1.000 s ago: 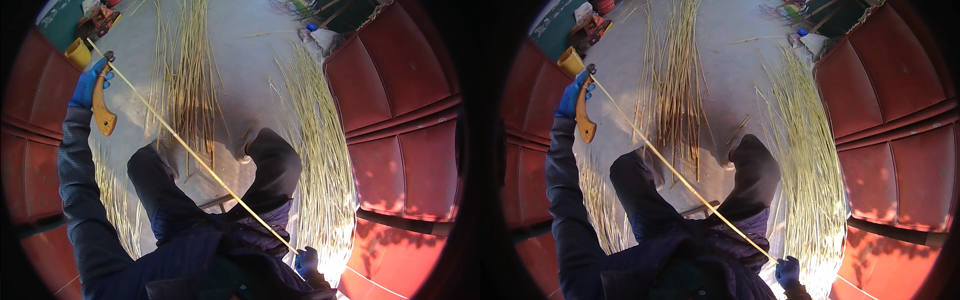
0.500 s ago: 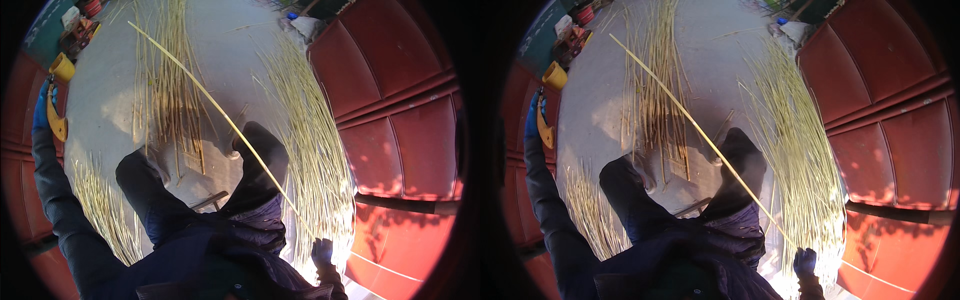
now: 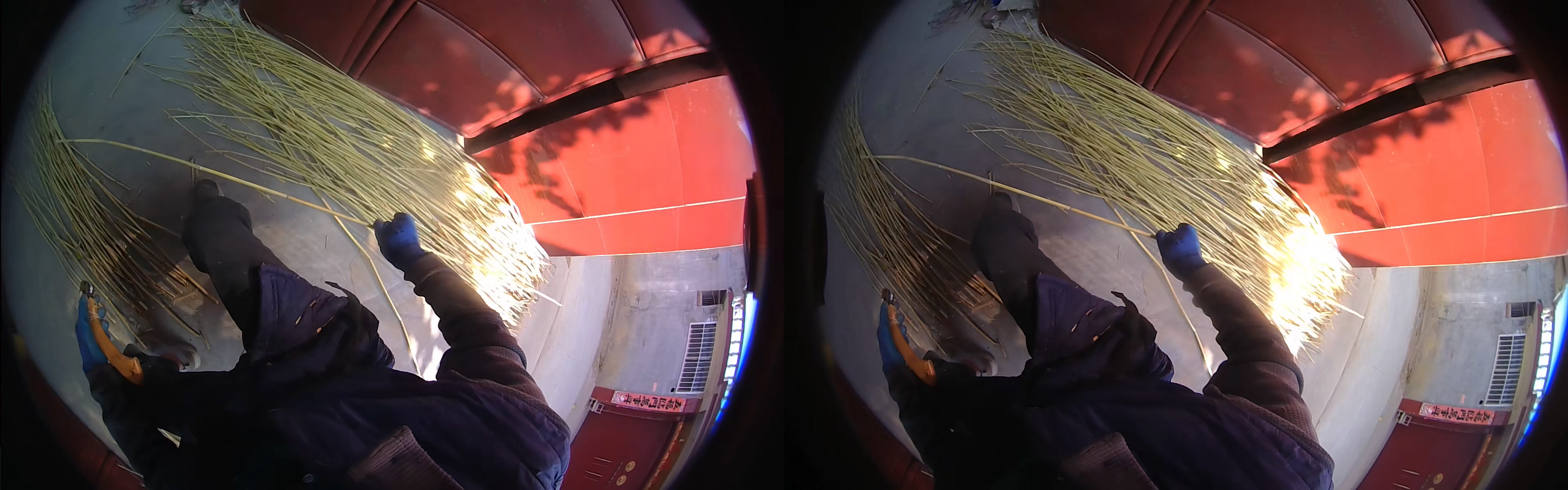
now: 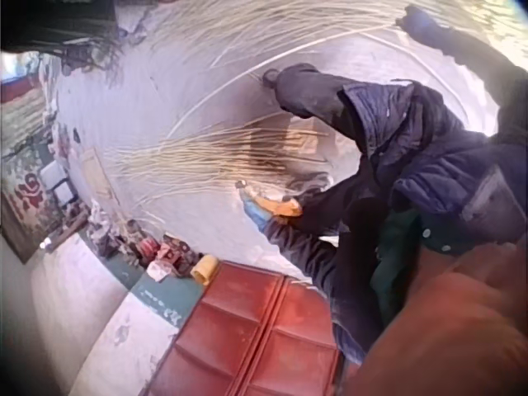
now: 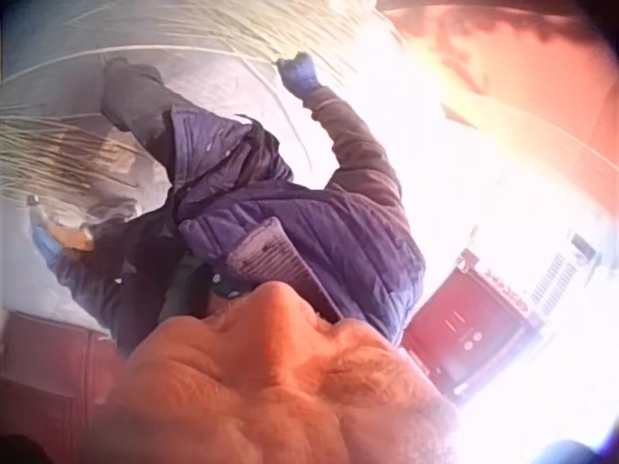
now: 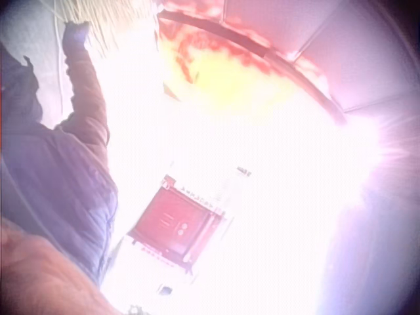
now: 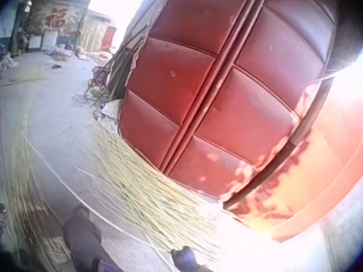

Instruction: The person sits on the floor and uses a curved knife to peel thin strips from bamboo rods. The peeled strips are placed in a pile on the floor, and the person continues the process with multiple rods.

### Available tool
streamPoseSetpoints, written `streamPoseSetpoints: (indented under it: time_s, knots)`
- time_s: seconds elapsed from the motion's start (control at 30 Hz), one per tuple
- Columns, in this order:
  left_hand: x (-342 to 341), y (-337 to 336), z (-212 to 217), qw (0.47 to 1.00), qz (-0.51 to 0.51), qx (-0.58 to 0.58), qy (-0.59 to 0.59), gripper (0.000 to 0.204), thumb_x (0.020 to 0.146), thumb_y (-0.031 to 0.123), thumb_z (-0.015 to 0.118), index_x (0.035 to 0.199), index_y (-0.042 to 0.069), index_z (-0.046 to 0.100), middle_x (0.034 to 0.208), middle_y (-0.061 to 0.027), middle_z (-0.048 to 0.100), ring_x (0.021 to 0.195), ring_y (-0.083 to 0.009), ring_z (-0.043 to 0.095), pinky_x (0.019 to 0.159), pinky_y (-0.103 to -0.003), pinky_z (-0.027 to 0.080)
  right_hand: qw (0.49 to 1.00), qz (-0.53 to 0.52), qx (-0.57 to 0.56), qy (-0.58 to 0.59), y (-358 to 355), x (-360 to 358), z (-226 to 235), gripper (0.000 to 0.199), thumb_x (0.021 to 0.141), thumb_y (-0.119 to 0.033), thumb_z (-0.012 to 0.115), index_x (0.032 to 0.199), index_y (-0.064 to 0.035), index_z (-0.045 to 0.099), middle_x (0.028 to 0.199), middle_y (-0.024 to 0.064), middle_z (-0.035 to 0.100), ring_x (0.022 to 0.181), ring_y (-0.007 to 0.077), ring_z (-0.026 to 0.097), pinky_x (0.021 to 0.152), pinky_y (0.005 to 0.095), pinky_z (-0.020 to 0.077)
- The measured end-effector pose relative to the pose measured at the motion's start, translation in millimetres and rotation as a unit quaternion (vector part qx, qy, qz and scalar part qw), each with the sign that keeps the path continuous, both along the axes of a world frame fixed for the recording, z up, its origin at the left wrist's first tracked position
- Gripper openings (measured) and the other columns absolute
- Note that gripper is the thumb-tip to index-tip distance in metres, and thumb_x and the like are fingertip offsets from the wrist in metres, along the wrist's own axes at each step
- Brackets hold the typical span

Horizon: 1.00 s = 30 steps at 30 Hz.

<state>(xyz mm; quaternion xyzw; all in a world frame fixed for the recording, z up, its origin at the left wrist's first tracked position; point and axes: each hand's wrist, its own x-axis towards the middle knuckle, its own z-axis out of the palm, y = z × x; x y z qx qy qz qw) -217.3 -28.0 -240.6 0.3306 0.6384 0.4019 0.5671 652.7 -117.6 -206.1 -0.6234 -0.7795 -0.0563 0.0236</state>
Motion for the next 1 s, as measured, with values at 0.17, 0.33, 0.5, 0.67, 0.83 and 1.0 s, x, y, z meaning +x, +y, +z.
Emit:
streamPoseSetpoints:
  time_s: [0.17, 0.33, 0.5, 0.67, 0.83, 1.0]
  knots:
    - [3, 12, 2, 0.998, -0.017, -0.032, 0.046, 0.062, 0.109, 0.042, 0.045, 0.159, 0.01, 0.03, 0.158, -0.0094, 0.039, 0.136, -0.0233, 0.041, 0.109, -0.034, 0.036, 0.996, -0.081, -0.042, 0.007, 10, 7, -55, 0.011, 0.087, -0.013, 0.061, 0.079, -0.0111, 0.067, 0.061, 0.0115, 0.063, 0.057, 0.0345, 0.061, 0.055, 0.0488, 0.0438]
    - [17, 21, 7, 0.995, -0.009, -0.06, 0.077, 0.062, 0.105, 0.045, 0.051, 0.154, 0.007, 0.039, 0.148, -0.01, 0.047, 0.121, -0.0216, 0.049, 0.097, -0.034, 0.042, 0.992, -0.114, -0.05, 0.014, 24, 3, -87, 0.015, 0.091, -0.019, 0.06, 0.089, -0.0131, 0.073, 0.066, 0.0103, 0.067, 0.061, 0.0331, 0.064, 0.058, 0.0484, 0.0445]
    - [43, 31, 23, 0.992, -0.006, -0.076, 0.096, 0.064, 0.102, 0.048, 0.058, 0.148, 0.004, 0.048, 0.139, -0.0107, 0.056, 0.106, -0.0199, 0.057, 0.086, -0.033, 0.048, 0.995, -0.095, 0.019, 0.001, 46, 23, -108, 0.012, 0.089, -0.016, 0.059, 0.081, -0.012, 0.068, 0.065, 0.0118, 0.065, 0.061, 0.0345, 0.064, 0.058, 0.0484, 0.0444]
    - [74, 1, 69, 0.989, 0.064, -0.109, 0.074, 0.066, 0.098, 0.051, 0.064, 0.142, 0.002, 0.057, 0.126, -0.0105, 0.064, 0.093, -0.0192, 0.064, 0.075, -0.033, 0.053, 0.966, -0.199, -0.087, -0.139, 86, 55, -89, 0.023, 0.096, -0.021, 0.052, 0.085, -0.0155, 0.071, 0.069, 0.0112, 0.07, 0.066, 0.0296, 0.07, 0.059, 0.0493, 0.047]
    - [114, -13, 117, 0.995, 0.089, -0.051, 0.022, 0.045, 0.1, 0.042, 0.066, 0.114, 0.0, 0.067, 0.093, -0.0066, 0.068, 0.077, -0.017, 0.068, 0.063, -0.03, 0.051, 0.922, -0.274, -0.151, -0.229, 197, 65, -37, 0.021, 0.09, -0.026, 0.059, 0.102, -0.0123, 0.07, 0.098, 0.0105, 0.076, 0.09, 0.0303, 0.073, 0.073, 0.0495, 0.0537]
    - [140, -10, 158, 0.992, 0.116, -0.016, -0.055, 0.042, 0.103, 0.038, 0.061, 0.12, 0.0, 0.065, 0.093, -0.0056, 0.066, 0.079, -0.0162, 0.069, 0.063, -0.028, 0.055, 0.995, -0.034, 0.062, -0.064, 353, -65, -19, 0.016, 0.081, -0.028, 0.061, 0.084, -0.0127, 0.065, 0.075, 0.017, 0.071, 0.072, 0.0398, 0.069, 0.063, 0.0557, 0.0521]
